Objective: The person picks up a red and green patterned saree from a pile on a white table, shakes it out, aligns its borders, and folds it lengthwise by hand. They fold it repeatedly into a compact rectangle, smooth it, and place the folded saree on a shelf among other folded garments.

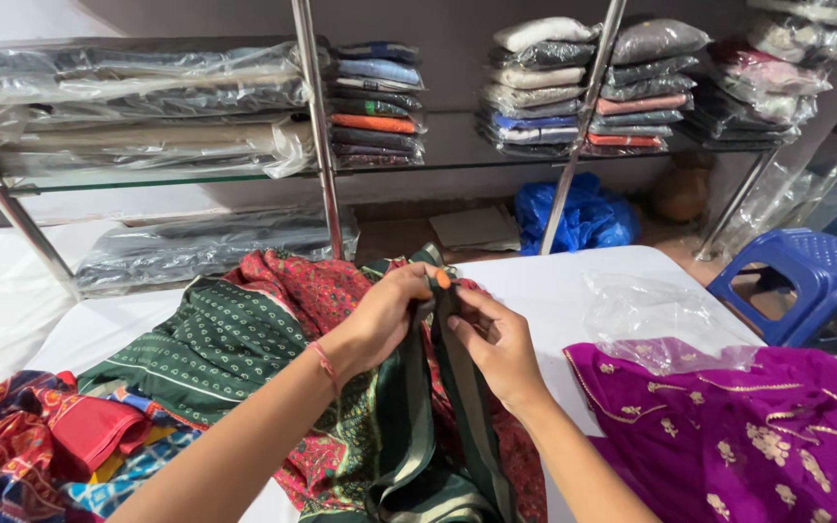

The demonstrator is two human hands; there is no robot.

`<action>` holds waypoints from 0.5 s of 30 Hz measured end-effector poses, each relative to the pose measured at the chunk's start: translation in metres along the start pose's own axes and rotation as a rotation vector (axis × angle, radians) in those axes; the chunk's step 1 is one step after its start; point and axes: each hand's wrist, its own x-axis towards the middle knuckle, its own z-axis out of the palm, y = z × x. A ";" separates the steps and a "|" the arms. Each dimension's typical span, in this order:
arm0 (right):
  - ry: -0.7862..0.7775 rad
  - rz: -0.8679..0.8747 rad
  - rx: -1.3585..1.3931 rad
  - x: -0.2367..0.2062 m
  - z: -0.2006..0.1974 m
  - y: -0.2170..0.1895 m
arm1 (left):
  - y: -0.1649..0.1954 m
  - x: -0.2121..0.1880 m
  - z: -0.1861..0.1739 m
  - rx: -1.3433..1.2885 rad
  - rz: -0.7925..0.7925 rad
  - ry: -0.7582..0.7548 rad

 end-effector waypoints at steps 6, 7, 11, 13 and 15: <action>-0.003 0.017 0.119 -0.001 0.003 -0.008 | 0.012 -0.011 0.010 0.477 0.175 -0.078; -0.007 0.011 0.128 -0.001 0.003 -0.009 | 0.018 -0.013 0.014 0.524 0.205 -0.087; -0.020 -0.002 0.177 0.000 0.006 -0.012 | 0.035 -0.019 0.028 0.723 0.312 -0.014; -0.020 -0.006 0.180 0.001 0.007 -0.015 | 0.040 -0.018 0.034 0.948 0.459 0.064; -0.019 -0.011 0.158 0.003 0.007 -0.018 | 0.042 -0.012 0.035 0.905 0.392 0.077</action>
